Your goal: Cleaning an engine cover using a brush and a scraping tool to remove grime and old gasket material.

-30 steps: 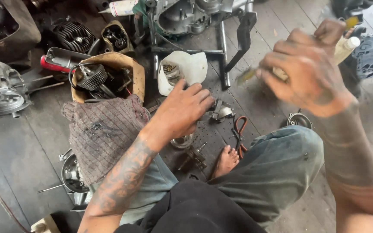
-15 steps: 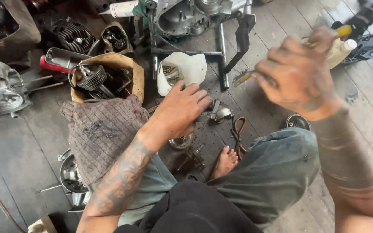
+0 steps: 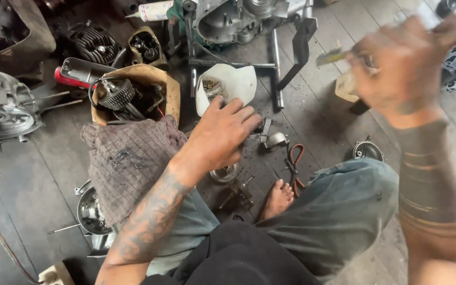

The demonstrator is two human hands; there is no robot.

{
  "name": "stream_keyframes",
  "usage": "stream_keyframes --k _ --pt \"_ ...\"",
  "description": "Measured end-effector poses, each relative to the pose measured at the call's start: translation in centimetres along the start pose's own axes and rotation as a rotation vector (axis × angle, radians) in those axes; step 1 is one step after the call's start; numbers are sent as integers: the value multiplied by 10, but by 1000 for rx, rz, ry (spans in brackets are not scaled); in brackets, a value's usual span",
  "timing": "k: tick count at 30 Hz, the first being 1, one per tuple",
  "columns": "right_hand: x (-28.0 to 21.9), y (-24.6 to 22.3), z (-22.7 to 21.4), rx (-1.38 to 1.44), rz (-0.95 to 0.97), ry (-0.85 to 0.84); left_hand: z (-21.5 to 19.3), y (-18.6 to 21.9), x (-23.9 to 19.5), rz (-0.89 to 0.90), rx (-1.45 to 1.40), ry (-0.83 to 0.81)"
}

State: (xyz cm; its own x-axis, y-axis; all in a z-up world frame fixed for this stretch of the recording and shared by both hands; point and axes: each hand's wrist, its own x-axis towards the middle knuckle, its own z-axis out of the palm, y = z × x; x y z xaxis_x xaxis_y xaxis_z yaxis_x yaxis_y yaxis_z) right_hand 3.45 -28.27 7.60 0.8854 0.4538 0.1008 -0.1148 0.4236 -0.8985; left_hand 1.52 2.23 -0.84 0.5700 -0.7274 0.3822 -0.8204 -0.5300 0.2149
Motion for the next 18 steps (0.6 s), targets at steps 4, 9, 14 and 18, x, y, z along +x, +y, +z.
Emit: stream_keyframes --k 4,9,14,18 --pt "-19 24 22 -1575 -333 346 -15 -5 6 23 118 53" --pt "-21 116 20 -759 -210 311 -3 -2 8 37 242 65" --pt "-23 155 24 -473 -113 321 10 1 9 102 221 148" --pt "-27 163 26 -497 -224 411 10 2 12 110 179 188"
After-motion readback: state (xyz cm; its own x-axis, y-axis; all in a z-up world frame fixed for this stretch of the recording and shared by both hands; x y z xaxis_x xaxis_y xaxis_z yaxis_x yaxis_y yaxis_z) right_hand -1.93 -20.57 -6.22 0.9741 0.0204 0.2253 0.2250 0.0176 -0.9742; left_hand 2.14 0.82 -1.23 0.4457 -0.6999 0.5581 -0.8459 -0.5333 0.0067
